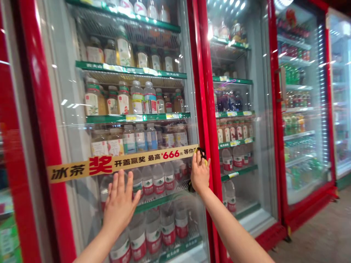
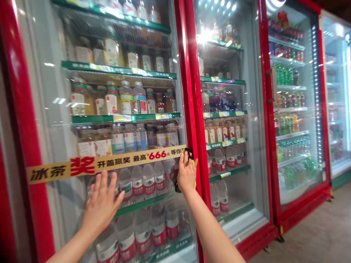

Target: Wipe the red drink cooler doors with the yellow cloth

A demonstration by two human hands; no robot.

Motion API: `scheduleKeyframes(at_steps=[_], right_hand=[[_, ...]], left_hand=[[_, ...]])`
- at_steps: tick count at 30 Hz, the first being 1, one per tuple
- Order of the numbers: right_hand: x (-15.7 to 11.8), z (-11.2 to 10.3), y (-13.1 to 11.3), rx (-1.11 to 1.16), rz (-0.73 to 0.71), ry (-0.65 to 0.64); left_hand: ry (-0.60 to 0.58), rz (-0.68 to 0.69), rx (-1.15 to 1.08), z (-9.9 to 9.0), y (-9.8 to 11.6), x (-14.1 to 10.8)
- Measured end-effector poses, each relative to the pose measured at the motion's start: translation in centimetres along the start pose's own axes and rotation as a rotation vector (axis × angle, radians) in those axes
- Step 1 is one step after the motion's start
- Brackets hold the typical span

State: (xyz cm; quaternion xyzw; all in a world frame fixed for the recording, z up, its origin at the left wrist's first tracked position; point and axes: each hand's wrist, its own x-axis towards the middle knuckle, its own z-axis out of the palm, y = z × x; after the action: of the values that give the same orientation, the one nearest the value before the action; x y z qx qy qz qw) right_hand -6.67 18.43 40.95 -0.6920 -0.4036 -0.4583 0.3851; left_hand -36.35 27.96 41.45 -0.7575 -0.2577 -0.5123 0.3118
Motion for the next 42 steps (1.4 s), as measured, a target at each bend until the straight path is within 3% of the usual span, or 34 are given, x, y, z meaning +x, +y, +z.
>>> scheduleKeyframes(at_steps=[2,4,8,10,12,16,18,23,25,31,34,36,38,40,42], right_hand=[[2.1,-0.5,-0.3,-0.01,0.04,0.027],[1.7,-0.2,-0.4,-0.009,0.059,0.051],[-4.0,1.6,0.1,-0.004,0.076,0.052],[-5.4,2.0,0.2,-0.003,0.091,0.029],[-4.2,1.4,0.0,-0.003,0.119,0.018],[2.0,-0.5,-1.4,0.023,0.175,0.054],[3.3,-0.9,-1.9,0.036,0.186,0.072],[-0.3,-0.1,-1.0,0.011,0.015,0.012],[-0.6,-0.1,-0.5,-0.006,0.009,-0.004],[4.7,-1.0,-3.0,0.014,0.123,0.051],[3.4,-1.1,-3.5,0.021,-0.08,-0.026],[1.3,-1.2,-2.3,0.026,-0.323,-0.103],[0.1,-1.4,-0.7,0.03,-0.455,-0.128],[0.5,-1.5,-0.1,0.025,-0.387,-0.087],[2.2,-1.5,-1.3,0.025,-0.232,-0.026]], left_hand=[[-0.004,0.003,-0.028,-0.2,0.0,0.1],[0.009,0.006,-0.048,-0.1,-0.1,0.0],[0.05,0.034,-0.096,0.2,-0.5,-0.1],[0.053,0.052,-0.111,0.2,-0.7,0.0],[0.044,0.072,-0.119,0.0,-0.9,0.3],[0.01,0.141,-0.123,-0.4,-0.9,1.4],[0.001,0.173,-0.123,-0.3,-0.8,1.7],[0.005,0.19,-0.116,0.6,-0.5,1.1],[0.007,0.192,-0.112,0.6,-0.4,1.0],[0.001,0.188,-0.091,0.0,-0.1,2.3],[-0.014,0.182,-0.068,0.2,0.2,2.7],[-0.017,0.175,-0.062,0.3,0.2,2.6],[-0.015,0.174,-0.052,0.2,-0.1,2.3],[-0.019,0.182,-0.027,-0.1,-0.6,1.9],[-0.03,0.186,0.008,-0.5,-1.1,1.6]])
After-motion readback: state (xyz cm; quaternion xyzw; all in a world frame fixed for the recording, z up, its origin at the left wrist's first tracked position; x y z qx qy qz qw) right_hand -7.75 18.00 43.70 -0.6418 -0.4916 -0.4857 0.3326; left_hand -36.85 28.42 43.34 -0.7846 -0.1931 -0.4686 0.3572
